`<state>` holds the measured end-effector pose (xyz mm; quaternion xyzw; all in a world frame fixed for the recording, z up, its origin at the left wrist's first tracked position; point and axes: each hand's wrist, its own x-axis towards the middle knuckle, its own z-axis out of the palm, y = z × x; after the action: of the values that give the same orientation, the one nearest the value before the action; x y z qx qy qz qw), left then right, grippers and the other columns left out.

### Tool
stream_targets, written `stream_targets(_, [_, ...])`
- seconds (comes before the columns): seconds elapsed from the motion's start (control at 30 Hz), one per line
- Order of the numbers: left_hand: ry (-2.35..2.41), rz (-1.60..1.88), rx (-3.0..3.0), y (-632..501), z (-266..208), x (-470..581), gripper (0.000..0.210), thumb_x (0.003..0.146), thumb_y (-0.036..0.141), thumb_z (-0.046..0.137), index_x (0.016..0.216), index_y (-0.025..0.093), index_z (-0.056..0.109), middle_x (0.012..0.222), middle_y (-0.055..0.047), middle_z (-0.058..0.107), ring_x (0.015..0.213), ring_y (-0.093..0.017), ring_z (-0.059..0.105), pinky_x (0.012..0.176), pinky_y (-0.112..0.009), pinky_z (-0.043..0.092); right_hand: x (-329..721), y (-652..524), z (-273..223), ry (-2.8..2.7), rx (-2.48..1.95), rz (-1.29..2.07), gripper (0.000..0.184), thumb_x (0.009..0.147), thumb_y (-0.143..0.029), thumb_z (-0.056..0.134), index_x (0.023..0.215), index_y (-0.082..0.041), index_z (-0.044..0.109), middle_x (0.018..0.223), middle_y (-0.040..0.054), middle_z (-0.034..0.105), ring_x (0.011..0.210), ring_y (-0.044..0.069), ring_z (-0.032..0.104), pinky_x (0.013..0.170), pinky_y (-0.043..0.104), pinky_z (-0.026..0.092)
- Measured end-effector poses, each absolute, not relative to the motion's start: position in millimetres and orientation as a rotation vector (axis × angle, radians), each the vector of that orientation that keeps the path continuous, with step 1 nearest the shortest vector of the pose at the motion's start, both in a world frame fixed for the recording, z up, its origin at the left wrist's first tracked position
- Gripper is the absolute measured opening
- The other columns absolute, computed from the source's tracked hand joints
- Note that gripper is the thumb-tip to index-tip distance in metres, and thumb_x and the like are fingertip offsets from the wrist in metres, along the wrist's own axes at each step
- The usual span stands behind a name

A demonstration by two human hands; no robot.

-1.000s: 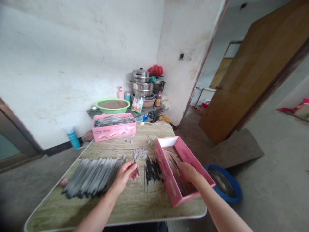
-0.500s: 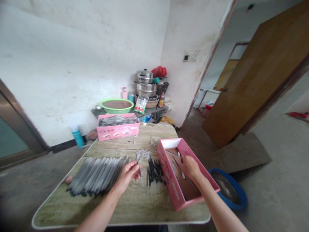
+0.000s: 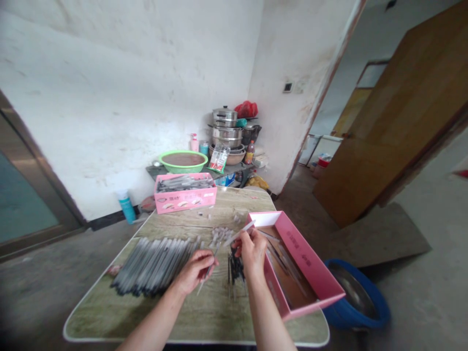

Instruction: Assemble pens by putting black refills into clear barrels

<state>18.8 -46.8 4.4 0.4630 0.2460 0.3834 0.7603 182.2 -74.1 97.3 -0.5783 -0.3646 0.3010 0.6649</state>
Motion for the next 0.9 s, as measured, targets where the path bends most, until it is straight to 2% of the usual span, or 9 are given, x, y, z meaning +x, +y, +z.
stream_targets(0.17, [0.475,0.780,1.044,-47.8,6.0,18.1,0.027,0.077,0.036,0.068,0.072,0.010,0.068,0.048,0.000,0.056,0.034,-0.005,0.037,0.034,-0.018,0.020,185.5,-68.2,98.3,-0.779,-1.279,0.755,0.023,0.074,-0.036,0.062,0.064,-0.017,0.055,0.049,-0.0018,0.061,0.037,0.012,0.056,0.028,0.018,0.038])
stream_targets(0.4, [0.492,0.735,1.024,-49.9,13.9,17.9,0.027,0.076,0.037,0.068,0.071,0.010,0.067,0.046,0.002,0.051,0.034,-0.004,0.035,0.034,-0.017,0.019,182.9,-71.0,90.5,-0.828,-1.308,0.909,0.021,0.071,-0.034,0.063,0.062,-0.017,0.053,0.049,-0.0012,0.061,0.036,0.013,0.058,0.026,0.017,0.037])
stream_targets(0.63, [0.542,0.751,0.876,-49.7,12.3,24.8,0.030,0.071,0.035,0.075,0.089,0.017,0.059,0.051,0.005,0.055,0.036,-0.006,0.040,0.030,-0.016,0.025,179.5,-68.4,69.8,-0.769,-1.380,1.046,0.019,0.069,-0.033,0.058,0.060,-0.017,0.053,0.049,0.0011,0.062,0.031,0.012,0.053,0.023,0.019,0.036])
stream_targets(0.77, [0.488,0.715,0.878,-48.3,10.7,24.2,0.033,0.073,0.037,0.074,0.095,0.015,0.061,0.057,0.001,0.059,0.043,-0.008,0.050,0.032,-0.015,0.029,175.8,-67.7,61.3,-0.765,-1.417,1.156,0.022,0.069,-0.033,0.056,0.055,-0.017,0.053,0.043,0.0010,0.058,0.025,0.011,0.048,0.019,0.019,0.028])
stream_targets(0.9, [0.380,0.637,0.922,-46.7,10.5,20.3,0.039,0.080,0.046,0.064,0.090,0.009,0.067,0.058,-0.003,0.061,0.036,-0.005,0.044,0.031,-0.015,0.026,172.3,-68.6,59.4,-0.806,-1.439,1.240,0.029,0.070,-0.033,0.054,0.046,-0.018,0.049,0.035,-0.0001,0.051,0.020,0.009,0.039,0.018,0.018,0.020])
